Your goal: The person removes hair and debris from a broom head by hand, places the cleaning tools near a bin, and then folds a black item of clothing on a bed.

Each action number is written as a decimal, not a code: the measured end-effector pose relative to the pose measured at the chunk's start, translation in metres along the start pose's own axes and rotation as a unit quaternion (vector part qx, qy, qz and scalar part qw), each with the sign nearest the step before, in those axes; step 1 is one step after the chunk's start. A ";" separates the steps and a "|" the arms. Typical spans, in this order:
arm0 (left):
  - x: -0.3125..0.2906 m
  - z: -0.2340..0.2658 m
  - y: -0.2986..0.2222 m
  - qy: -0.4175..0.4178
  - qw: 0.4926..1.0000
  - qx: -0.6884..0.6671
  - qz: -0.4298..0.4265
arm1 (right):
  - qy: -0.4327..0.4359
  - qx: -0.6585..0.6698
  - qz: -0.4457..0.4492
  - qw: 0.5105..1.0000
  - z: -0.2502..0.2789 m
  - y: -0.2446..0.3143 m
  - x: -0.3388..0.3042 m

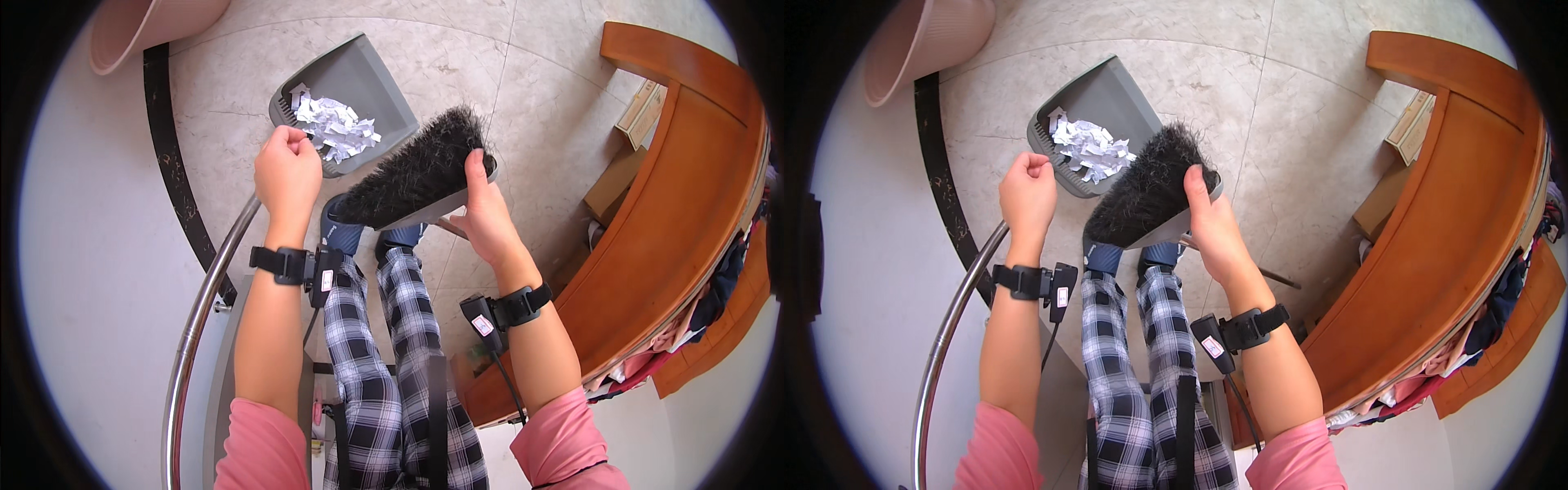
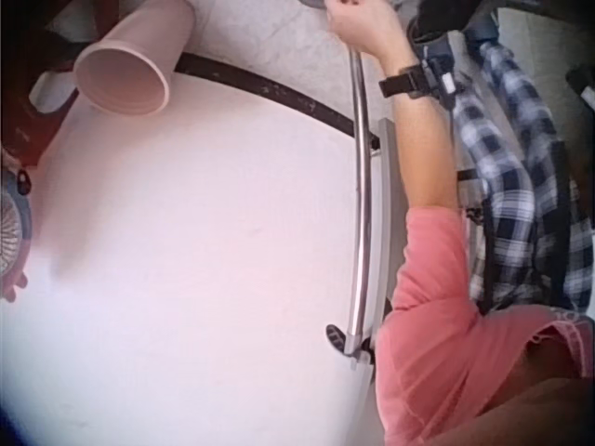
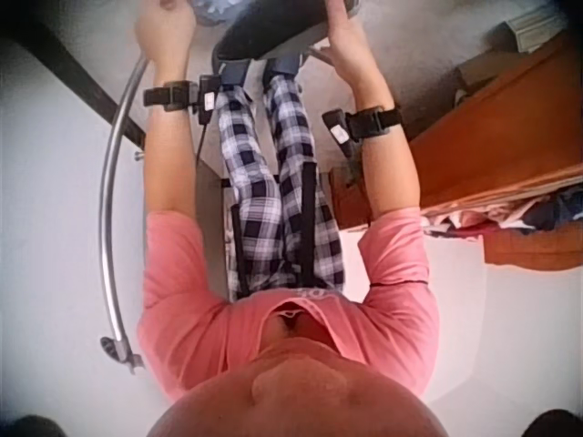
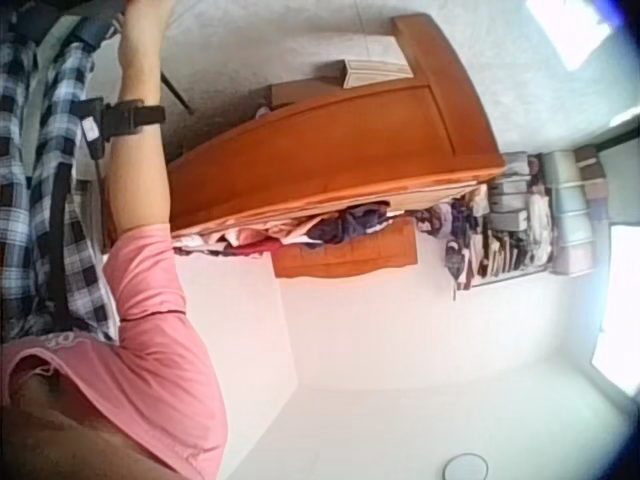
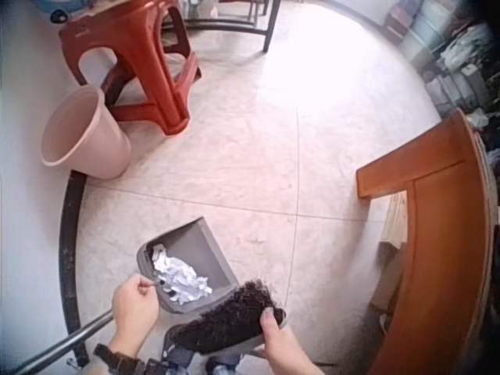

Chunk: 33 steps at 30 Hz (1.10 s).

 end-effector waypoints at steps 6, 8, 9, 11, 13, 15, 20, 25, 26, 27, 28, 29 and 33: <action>-0.001 -0.004 0.012 -0.004 0.997 0.067 -0.038 | -0.012 -0.061 0.077 0.995 0.003 0.002 -0.013; -0.014 0.002 0.008 -0.074 0.988 0.046 -0.127 | 0.003 -0.094 0.099 0.991 0.001 0.001 -0.017; -0.025 0.009 -0.005 -0.089 0.982 0.062 -0.156 | 0.008 -0.109 0.114 0.987 0.001 -0.001 -0.019; -0.049 0.028 -0.031 -0.123 0.966 0.029 -0.227 | 0.005 -0.132 0.146 0.980 -0.001 -0.004 -0.023; -0.071 0.043 -0.045 -0.070 0.956 -0.144 -0.245 | -0.013 -0.145 0.183 0.972 -0.002 -0.004 -0.028; -0.094 0.057 -0.066 -0.003 0.941 -0.228 -0.250 | -0.023 -0.142 0.195 0.970 -0.004 -0.008 -0.030; -0.117 0.048 -0.076 0.068 0.931 -0.297 -0.202 | -0.027 -0.144 0.189 0.971 -0.018 -0.009 -0.043; -0.113 0.024 -0.069 0.175 0.907 -0.365 -0.116 | -0.041 -0.192 0.216 0.956 -0.022 -0.015 -0.048; -0.113 0.024 -0.071 0.195 0.905 -0.360 -0.111 | -0.040 -0.210 0.232 0.949 -0.022 -0.015 -0.048; -0.113 0.022 -0.070 0.197 0.907 -0.359 -0.099 | -0.040 -0.228 0.249 0.940 -0.023 -0.015 -0.049; -0.113 0.021 -0.069 0.200 0.908 -0.359 -0.087 | -0.040 -0.216 0.246 0.944 -0.023 -0.014 -0.050; -0.113 0.020 -0.068 0.201 0.909 -0.358 -0.074 | -0.039 -0.208 0.247 0.946 -0.023 -0.014 -0.050; -0.117 0.017 -0.066 0.202 0.885 -0.417 -0.055 | -0.032 -0.151 0.245 0.957 -0.020 -0.015 -0.052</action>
Point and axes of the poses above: each hand's wrist, its own x-axis towards the middle knuckle, its own z-axis out of the back of the hand, y = z × x, the point moved 6 cm from there along x, towards the middle knuckle, and after that the axes turned 9 degrees about x, right-handed, at the moved point
